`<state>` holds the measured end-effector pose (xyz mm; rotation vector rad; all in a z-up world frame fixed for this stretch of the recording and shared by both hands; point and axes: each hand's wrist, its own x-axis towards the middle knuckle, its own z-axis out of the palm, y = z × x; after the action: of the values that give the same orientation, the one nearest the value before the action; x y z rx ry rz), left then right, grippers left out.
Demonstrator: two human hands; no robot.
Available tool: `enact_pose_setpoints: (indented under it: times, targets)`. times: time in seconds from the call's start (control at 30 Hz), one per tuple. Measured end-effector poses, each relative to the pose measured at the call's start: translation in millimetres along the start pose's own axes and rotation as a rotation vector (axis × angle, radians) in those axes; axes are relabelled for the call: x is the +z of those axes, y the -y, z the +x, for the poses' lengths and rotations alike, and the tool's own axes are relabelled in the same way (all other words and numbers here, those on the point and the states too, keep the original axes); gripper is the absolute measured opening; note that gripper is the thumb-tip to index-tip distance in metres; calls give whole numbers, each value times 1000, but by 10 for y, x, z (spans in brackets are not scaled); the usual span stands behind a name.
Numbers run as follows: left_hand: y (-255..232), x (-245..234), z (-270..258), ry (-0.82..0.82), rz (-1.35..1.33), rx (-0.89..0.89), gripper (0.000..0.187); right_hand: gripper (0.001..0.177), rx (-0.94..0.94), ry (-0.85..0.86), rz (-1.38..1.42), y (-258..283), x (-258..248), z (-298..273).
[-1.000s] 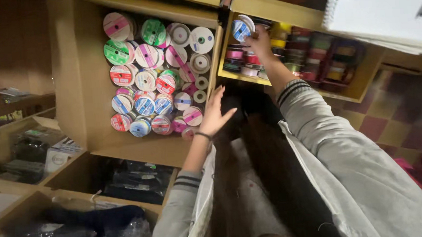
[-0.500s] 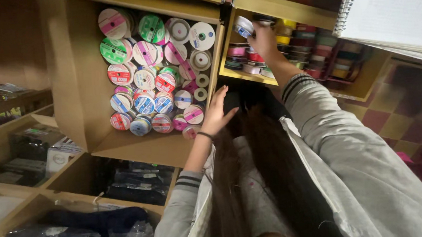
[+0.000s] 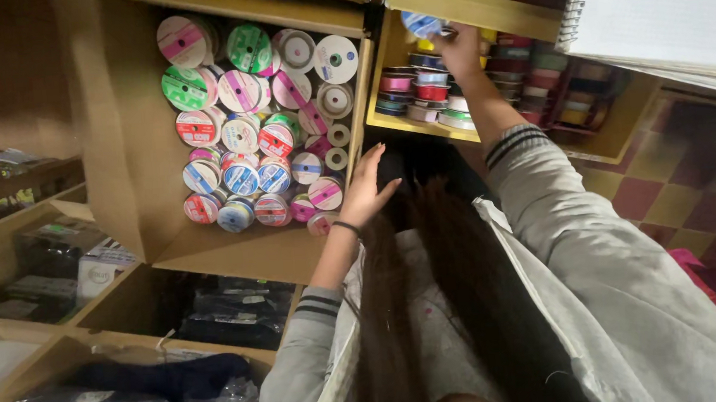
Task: The person picks up ribbon spools from a box, writes on a notepad with a pen, and places the spools into a drawer by hand.
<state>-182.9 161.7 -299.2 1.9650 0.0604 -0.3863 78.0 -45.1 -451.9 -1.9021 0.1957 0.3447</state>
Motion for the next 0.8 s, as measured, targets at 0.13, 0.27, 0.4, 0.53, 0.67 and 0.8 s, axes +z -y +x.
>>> enact_pose_setpoints:
  times: [0.13, 0.27, 0.4, 0.53, 0.67, 0.8]
  targets:
    - [17, 21, 1, 14, 11, 3, 68, 43, -138, 160, -188, -9, 97, 39]
    - [-20, 15, -50, 22, 1, -53, 69, 43, -307, 132, -452, -160, 226, 161]
    - [132, 111, -99, -50, 13, 30, 64, 45, -335, 208, -533, -39, 231, 137]
    - [164, 143, -74, -60, -7, 74, 62, 39, -329, 362, -906, 462, 235, -72]
    - [157, 135, -32, -35, 3, 95, 61, 32, -580, 366, -1055, 48, 343, 141]
    - [289, 221, -46, -19, -15, 88, 66, 32, -536, 405, -1187, 159, 408, 176]
